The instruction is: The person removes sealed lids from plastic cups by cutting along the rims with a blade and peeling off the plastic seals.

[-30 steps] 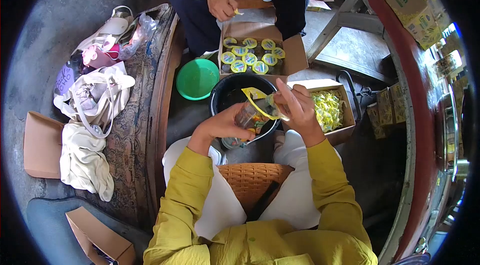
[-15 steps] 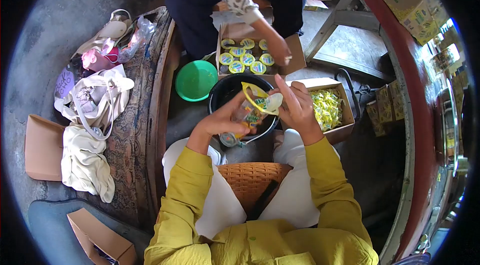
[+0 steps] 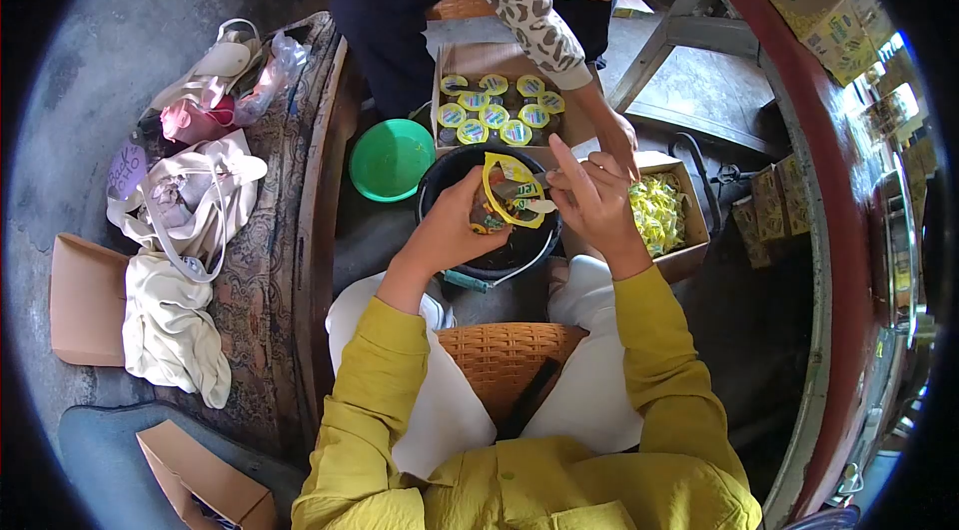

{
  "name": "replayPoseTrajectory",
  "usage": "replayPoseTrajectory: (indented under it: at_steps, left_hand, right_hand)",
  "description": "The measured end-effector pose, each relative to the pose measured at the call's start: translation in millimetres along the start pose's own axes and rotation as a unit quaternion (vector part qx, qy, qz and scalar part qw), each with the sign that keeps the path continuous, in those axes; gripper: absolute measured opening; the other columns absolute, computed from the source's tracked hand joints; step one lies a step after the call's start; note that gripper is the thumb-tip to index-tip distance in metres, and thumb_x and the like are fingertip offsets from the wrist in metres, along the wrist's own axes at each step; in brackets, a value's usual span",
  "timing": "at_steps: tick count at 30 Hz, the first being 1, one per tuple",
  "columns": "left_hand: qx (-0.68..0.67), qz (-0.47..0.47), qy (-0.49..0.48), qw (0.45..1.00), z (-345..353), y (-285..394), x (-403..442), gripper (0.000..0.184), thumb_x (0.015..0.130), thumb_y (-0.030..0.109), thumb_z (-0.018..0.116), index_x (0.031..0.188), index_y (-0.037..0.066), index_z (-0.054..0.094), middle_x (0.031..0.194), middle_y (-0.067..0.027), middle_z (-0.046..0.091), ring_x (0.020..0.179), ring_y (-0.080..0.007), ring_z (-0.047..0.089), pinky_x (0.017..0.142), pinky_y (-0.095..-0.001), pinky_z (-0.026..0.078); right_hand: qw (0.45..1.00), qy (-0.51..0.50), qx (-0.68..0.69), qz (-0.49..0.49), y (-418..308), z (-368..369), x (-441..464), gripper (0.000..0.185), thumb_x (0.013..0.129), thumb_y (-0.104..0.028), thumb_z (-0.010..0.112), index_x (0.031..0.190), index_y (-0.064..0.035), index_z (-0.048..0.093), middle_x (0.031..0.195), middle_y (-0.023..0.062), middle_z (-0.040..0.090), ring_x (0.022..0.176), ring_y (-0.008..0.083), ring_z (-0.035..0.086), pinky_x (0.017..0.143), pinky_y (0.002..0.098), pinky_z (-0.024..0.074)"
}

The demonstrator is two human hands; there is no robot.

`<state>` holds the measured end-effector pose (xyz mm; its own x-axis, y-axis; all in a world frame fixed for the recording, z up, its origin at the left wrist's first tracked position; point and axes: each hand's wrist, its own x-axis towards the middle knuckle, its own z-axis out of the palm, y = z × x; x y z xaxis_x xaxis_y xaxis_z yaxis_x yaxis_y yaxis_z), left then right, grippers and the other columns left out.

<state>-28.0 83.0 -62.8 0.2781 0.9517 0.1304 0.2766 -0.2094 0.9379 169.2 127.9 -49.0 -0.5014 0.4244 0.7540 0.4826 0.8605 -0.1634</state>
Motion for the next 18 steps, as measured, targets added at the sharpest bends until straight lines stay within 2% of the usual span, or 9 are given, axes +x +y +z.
replayPoseTrajectory:
  at_steps: [10, 18]
  left_hand:
    - [-0.016, 0.024, -0.018, 0.999, -2.3, -6.1, -5.8, 0.060, 0.058, 0.008, 0.069, 0.111, -0.002, 0.044, 0.102, -0.0156, 0.057, 0.098, -0.0236, 0.056, 0.087, -0.0291, 0.041]
    - [-0.099, -0.046, -0.076, 0.991, -1.4, -0.8, -7.6, 0.058, 0.059, 0.005, 0.068, 0.111, 0.000, 0.045, 0.100, -0.0102, 0.057, 0.094, -0.0153, 0.055, 0.084, -0.0270, 0.042]
  right_hand:
    - [1.000, -0.009, 0.022, -0.004, -4.9, 0.1, -2.2, 0.057, 0.062, 0.003, 0.064, 0.117, 0.0020, 0.049, 0.065, 0.0023, 0.057, 0.058, 0.0162, 0.052, 0.064, 0.0284, 0.0425]
    - [0.999, 0.002, 0.034, -0.013, -5.0, 4.2, -3.7, 0.056, 0.063, 0.004, 0.064, 0.116, 0.0034, 0.049, 0.063, 0.0020, 0.057, 0.054, 0.0154, 0.053, 0.062, 0.0278, 0.0428]
